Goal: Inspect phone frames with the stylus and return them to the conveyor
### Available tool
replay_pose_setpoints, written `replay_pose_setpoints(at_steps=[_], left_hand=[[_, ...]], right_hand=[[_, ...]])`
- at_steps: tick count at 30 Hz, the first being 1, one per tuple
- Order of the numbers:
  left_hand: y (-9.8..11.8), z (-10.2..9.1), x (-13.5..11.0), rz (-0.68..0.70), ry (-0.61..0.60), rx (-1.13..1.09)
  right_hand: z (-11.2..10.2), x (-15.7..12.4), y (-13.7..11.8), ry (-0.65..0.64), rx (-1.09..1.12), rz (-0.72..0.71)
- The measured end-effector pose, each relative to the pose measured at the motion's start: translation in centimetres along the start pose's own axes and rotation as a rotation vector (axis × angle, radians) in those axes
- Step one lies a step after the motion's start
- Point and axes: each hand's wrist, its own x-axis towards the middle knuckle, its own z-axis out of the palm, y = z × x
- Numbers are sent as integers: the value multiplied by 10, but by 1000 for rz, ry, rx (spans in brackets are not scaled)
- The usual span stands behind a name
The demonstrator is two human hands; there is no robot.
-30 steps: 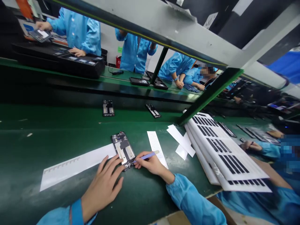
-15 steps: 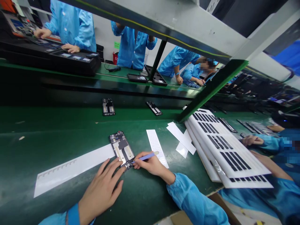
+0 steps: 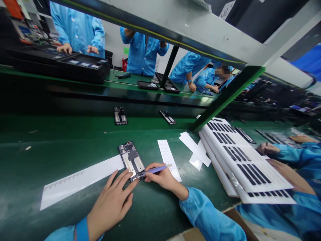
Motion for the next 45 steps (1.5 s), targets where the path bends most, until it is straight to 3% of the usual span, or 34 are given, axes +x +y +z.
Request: replay_pose_setpoints(at_steps=[9,21,24,27,30,33,37,40,42,45], left_hand=[[-1,3,-1,-29,12,-60],[-1,2,-1,-24,-19,-55],[1,2,-1,-46,17,-61],[4,0,-2,-82,101,-106],[5,-1,-6,-108,208,-189],[3,-1,-9,-147,307,-241],[-2,2,-9,-181,343,-252],[-3,5,-8,-164,299,-241],[-3,5,-8,-158,270,-232],[-2,6,-8,-166,253,-199]], right_hand=[[-2,-2,-4,-39,-156,-2],[-3,-2,-10,-111,-164,-19],[8,-2,-14,48,-174,-114],[31,3,-18,259,-399,-230],[57,12,-18,218,-763,-288],[69,23,-12,249,-917,-246],[45,54,-17,368,-912,-183],[6,101,-39,575,-980,-109],[-20,138,-58,714,-1088,36],[-46,186,-82,756,-1126,99]])
